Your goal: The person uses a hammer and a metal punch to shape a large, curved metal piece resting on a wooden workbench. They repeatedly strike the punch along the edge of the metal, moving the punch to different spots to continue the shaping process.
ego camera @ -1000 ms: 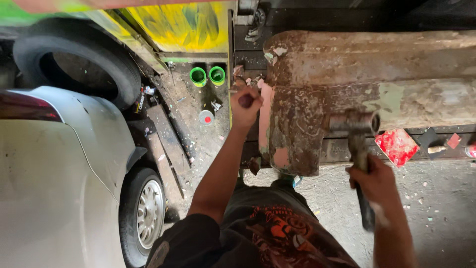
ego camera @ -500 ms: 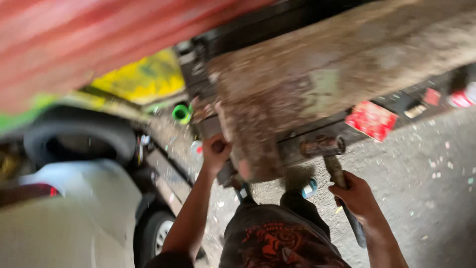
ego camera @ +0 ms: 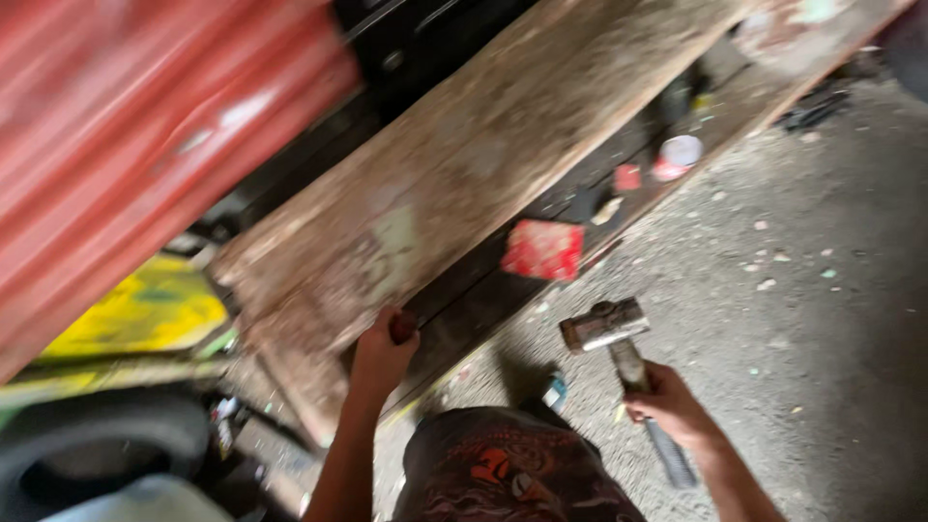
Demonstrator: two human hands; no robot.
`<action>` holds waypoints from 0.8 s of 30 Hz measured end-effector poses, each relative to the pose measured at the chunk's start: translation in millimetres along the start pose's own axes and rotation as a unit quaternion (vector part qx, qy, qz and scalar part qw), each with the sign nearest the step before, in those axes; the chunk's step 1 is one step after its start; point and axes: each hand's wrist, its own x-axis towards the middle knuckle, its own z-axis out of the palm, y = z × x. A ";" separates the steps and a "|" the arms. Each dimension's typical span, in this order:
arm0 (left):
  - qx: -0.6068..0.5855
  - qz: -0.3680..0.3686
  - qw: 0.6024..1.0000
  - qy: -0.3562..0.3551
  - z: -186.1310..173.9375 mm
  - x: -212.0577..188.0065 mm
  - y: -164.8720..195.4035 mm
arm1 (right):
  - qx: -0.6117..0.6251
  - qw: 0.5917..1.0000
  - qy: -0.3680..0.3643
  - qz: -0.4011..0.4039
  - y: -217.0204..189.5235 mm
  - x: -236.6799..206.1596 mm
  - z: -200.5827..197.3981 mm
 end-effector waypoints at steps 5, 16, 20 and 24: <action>0.018 0.030 0.997 -0.075 53.6 38.2 64.3 | 0.012 0.993 0.009 -0.117 -10.0 6.2 -45.8; -0.039 0.148 0.974 -0.168 185.5 86.7 181.3 | -0.014 0.937 0.348 -0.004 -59.7 -10.2 -89.3; -0.094 0.149 0.952 -0.249 231.8 111.7 210.3 | -0.090 0.915 0.394 0.003 -70.2 -13.6 -129.2; -0.067 0.208 0.928 -0.301 278.5 151.6 233.8 | -0.116 0.908 0.401 0.035 -80.0 -4.9 -178.2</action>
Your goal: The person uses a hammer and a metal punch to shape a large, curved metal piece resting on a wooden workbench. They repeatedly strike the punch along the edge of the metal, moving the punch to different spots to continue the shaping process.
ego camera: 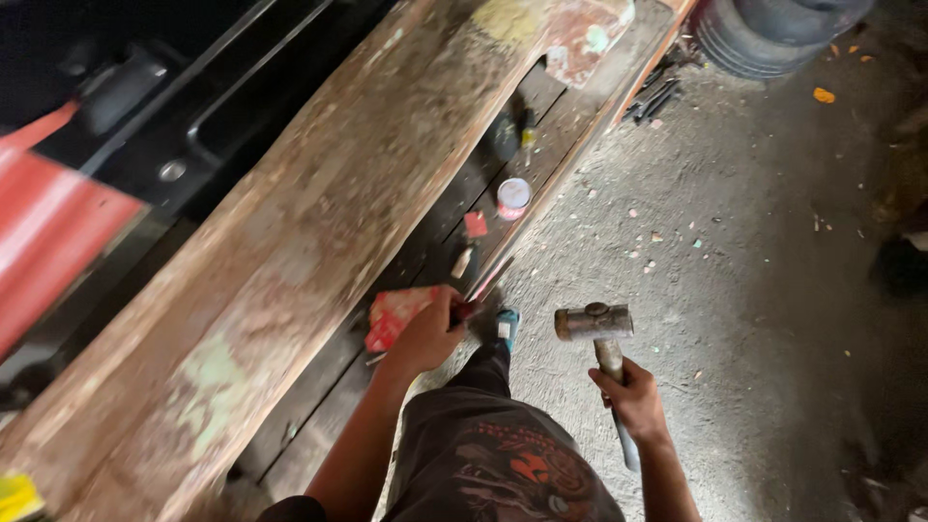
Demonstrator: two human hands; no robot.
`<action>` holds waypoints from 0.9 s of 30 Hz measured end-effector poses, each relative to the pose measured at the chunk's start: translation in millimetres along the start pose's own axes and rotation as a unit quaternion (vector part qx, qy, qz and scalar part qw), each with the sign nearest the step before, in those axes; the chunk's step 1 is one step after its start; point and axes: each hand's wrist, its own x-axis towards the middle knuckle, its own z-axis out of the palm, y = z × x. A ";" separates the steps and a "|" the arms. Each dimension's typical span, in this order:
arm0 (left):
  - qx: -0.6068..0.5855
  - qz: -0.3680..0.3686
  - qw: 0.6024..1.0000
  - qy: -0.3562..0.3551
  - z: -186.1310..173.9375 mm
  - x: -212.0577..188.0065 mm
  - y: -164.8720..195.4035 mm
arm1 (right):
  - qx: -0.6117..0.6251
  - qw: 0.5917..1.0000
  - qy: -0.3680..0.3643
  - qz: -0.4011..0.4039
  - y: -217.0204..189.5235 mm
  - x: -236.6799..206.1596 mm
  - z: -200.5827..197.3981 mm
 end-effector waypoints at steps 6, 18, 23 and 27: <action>-0.064 0.090 0.994 0.007 2.3 109.6 15.5 | -0.057 0.998 0.011 0.026 -31.3 79.2 -31.6; -0.077 0.115 0.990 -0.012 -24.1 288.7 81.6 | -0.024 0.999 0.034 0.001 -107.4 233.7 -93.1; -0.067 0.091 0.994 -0.007 -19.0 326.8 99.8 | 0.023 1.000 -0.005 0.009 -132.8 299.0 -112.0; -0.073 0.085 0.992 0.053 1.0 358.6 105.8 | 0.044 0.998 -0.051 -0.008 -159.7 358.1 -130.1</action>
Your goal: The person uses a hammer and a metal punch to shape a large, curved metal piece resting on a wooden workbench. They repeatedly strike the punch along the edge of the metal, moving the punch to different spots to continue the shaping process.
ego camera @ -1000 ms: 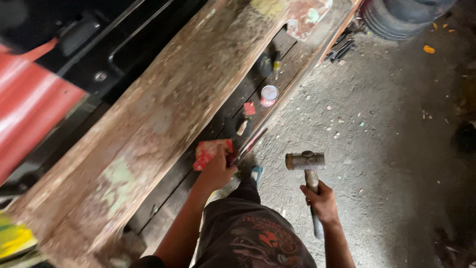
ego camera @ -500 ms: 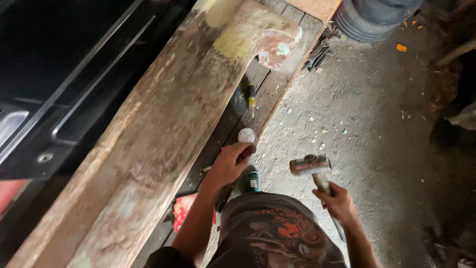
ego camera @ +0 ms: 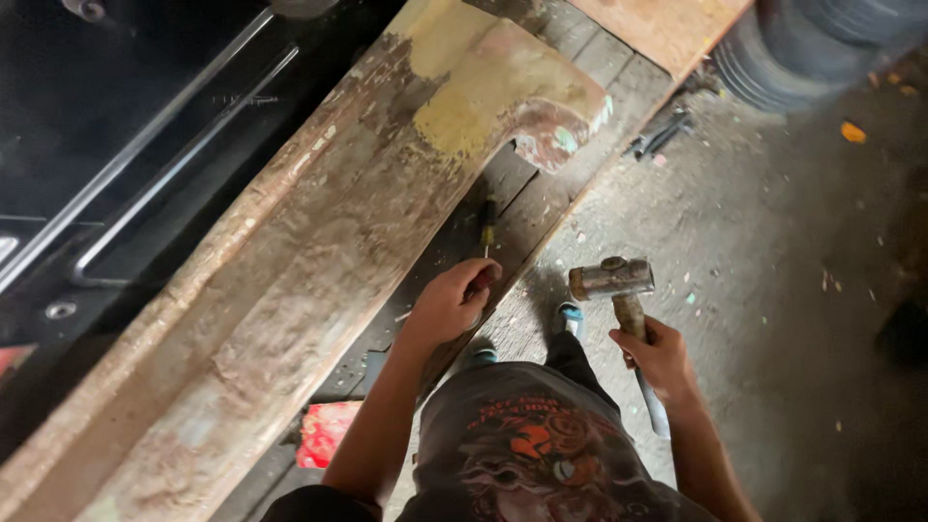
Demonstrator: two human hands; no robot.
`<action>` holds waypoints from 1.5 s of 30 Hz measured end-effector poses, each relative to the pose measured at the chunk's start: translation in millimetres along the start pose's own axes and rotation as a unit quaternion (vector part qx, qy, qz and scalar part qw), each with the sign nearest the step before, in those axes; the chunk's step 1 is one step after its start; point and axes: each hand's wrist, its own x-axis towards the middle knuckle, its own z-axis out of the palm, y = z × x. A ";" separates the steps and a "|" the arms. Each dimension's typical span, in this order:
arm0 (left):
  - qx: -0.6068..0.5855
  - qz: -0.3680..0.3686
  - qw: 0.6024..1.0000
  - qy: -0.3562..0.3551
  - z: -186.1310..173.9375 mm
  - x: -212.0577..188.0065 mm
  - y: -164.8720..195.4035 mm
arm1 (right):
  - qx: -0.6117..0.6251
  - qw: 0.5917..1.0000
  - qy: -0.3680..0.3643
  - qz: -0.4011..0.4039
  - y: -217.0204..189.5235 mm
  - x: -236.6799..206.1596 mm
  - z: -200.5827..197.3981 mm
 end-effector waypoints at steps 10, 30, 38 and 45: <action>-0.223 -0.015 0.959 0.172 90.5 89.2 -17.9 | -0.065 0.990 -0.116 -0.046 -66.0 138.8 -95.4; 0.162 -0.242 0.914 0.281 15.4 161.3 -20.9 | -0.163 0.939 -0.291 -0.080 -225.5 344.0 -0.1; 0.069 -0.271 0.932 0.231 -25.2 186.3 -83.7 | -0.086 0.893 -0.433 -0.085 -250.2 388.6 98.1; -0.139 -0.284 0.919 0.235 -32.9 178.7 -106.3 | -0.127 0.884 -0.450 0.006 -251.6 420.5 91.1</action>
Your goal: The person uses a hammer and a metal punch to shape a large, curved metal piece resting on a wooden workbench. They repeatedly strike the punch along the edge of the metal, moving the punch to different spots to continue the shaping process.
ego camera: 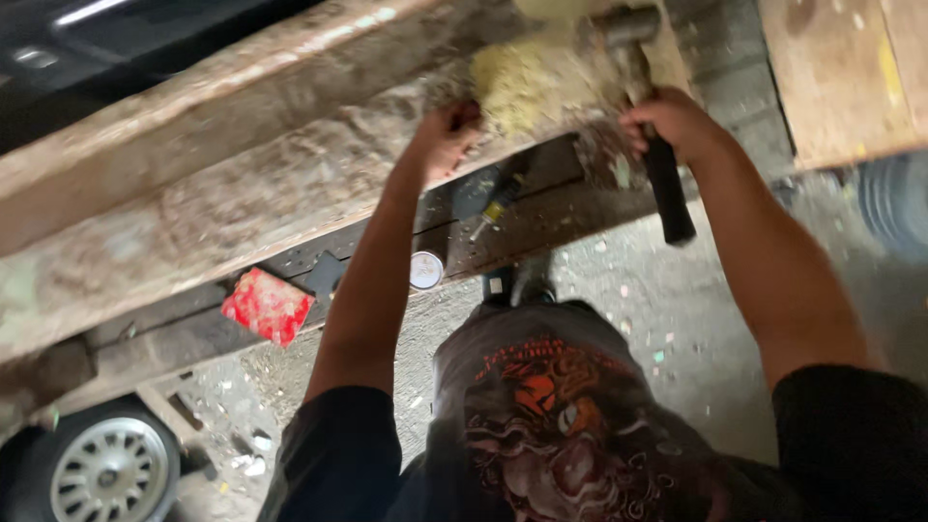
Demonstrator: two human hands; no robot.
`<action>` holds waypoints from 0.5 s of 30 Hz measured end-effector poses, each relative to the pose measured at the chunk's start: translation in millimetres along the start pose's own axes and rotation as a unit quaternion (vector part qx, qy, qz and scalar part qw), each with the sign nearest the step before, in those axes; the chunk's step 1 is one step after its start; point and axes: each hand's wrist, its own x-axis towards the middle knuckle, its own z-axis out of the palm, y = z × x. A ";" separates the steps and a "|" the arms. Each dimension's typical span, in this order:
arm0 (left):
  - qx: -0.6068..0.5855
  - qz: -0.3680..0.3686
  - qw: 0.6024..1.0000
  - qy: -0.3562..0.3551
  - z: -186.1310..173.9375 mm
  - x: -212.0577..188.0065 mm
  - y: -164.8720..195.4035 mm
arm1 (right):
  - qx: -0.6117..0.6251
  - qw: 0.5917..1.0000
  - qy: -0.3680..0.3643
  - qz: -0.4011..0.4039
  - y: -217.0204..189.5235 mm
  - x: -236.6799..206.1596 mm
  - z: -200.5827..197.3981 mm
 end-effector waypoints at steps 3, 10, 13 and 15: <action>-0.010 0.011 1.000 -0.007 -2.5 -4.4 1.6 | -0.022 0.999 0.023 0.015 -0.3 1.0 -3.0; -0.016 0.021 0.999 0.042 1.9 -12.1 3.0 | -0.069 0.996 -0.022 0.049 -15.8 -0.8 6.0; -0.028 0.059 0.996 0.063 4.3 -7.9 -6.2 | -0.081 0.994 -0.059 0.042 -20.3 -4.0 3.9; 0.012 0.097 0.991 0.088 4.1 -4.1 -12.2 | -0.070 0.994 -0.087 0.019 -20.3 -7.0 0.7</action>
